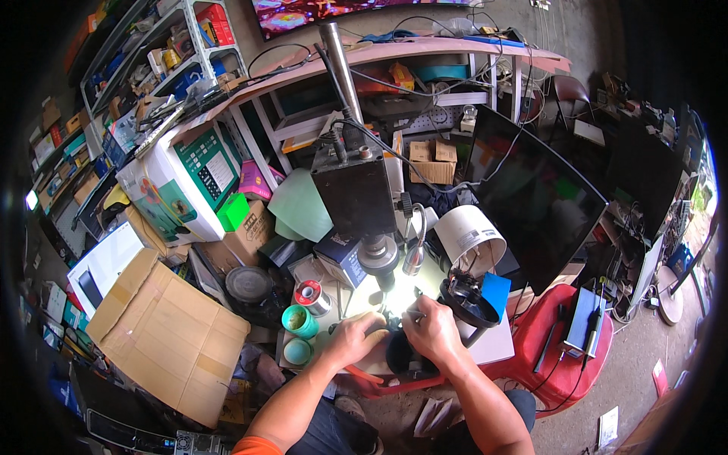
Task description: The person sits at a cluttered workbench and solders a small electronic component using a soldering iron and solder wire. They repeatedly heat joints and apply solder, then trim excess wire with pliers.
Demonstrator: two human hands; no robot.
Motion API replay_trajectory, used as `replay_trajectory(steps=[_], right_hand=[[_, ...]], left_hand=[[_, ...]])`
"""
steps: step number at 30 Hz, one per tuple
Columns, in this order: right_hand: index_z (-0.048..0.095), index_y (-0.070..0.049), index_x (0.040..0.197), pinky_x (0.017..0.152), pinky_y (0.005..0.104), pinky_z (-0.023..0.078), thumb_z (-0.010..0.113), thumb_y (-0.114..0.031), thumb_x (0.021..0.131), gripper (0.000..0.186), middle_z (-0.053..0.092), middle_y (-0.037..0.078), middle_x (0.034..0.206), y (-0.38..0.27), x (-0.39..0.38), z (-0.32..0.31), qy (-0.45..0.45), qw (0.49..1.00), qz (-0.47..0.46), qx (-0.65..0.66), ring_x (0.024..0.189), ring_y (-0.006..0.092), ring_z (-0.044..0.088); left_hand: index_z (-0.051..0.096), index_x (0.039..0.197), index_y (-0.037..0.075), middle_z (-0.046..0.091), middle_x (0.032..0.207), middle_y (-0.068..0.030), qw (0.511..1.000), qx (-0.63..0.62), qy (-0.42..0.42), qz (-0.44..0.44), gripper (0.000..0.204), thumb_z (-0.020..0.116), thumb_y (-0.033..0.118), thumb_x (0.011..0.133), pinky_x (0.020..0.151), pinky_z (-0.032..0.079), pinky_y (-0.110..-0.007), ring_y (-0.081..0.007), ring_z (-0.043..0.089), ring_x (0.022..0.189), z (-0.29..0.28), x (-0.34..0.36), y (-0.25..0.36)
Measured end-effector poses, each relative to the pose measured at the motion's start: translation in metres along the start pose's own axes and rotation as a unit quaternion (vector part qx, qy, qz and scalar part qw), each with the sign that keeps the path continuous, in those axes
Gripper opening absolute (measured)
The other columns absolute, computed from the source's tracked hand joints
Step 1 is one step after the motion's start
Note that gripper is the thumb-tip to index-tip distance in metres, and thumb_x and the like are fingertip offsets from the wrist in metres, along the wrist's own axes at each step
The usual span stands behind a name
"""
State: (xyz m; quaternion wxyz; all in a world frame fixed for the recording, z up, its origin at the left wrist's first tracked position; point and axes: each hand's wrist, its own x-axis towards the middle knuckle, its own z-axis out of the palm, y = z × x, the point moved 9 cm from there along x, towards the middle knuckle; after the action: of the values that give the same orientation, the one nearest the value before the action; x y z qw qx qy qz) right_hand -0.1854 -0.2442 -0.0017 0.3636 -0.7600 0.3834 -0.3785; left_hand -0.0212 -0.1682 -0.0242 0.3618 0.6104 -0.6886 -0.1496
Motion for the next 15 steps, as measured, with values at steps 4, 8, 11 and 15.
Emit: replay_trajectory(steps=[4, 8, 11, 15], right_hand=[[0.061, 0.005, 0.088, 0.071, 0.0489, 0.056, 0.075, -0.015, 0.088, 0.025, 0.070, 0.030, 0.087, 0.0011, 0.0000, 0.0001, 0.002, 1.000, 0.002, 0.002, 0.081, 0.0479, 0.070], [0.060, 0.005, 0.088, 0.071, 0.0486, 0.056, 0.075, -0.015, 0.088, 0.025, 0.069, 0.030, 0.087, 0.0007, 0.0000, 0.0003, 0.004, 1.000, 0.002, 0.008, 0.081, 0.0481, 0.070], [0.060, 0.005, 0.088, 0.070, 0.0483, 0.056, 0.076, -0.015, 0.088, 0.026, 0.069, 0.030, 0.087, -0.0009, 0.0002, 0.0002, 0.004, 1.000, -0.004, 0.006, 0.080, 0.0481, 0.070], [0.059, 0.005, 0.087, 0.069, 0.0484, 0.056, 0.076, -0.015, 0.088, 0.026, 0.069, 0.030, 0.086, -0.0014, 0.0000, 0.0000, 0.004, 1.000, -0.003, 0.006, 0.080, 0.0483, 0.070]], left_hand=[[0.066, 0.109, 0.006, 0.072, 0.101, -0.0174, 1.000, 0.001, 0.000, 0.003, 0.022, 0.077, 0.016, 0.093, 0.080, 0.056, -0.045, -0.0408, 0.071, 0.096, -0.0010, 0.0005, 0.0028], [0.066, 0.109, 0.007, 0.073, 0.100, -0.0174, 1.000, 0.002, 0.001, 0.003, 0.022, 0.077, 0.017, 0.093, 0.080, 0.056, -0.045, -0.0408, 0.072, 0.096, -0.0012, 0.0001, 0.0020], [0.066, 0.109, 0.007, 0.073, 0.101, -0.0173, 1.000, 0.001, 0.004, 0.005, 0.022, 0.077, 0.018, 0.093, 0.080, 0.056, -0.045, -0.0407, 0.072, 0.096, -0.0007, 0.0002, 0.0005], [0.067, 0.109, 0.007, 0.073, 0.100, -0.0174, 1.000, 0.007, 0.005, 0.003, 0.022, 0.077, 0.017, 0.093, 0.080, 0.056, -0.045, -0.0407, 0.072, 0.095, -0.0010, 0.0002, 0.0008]])
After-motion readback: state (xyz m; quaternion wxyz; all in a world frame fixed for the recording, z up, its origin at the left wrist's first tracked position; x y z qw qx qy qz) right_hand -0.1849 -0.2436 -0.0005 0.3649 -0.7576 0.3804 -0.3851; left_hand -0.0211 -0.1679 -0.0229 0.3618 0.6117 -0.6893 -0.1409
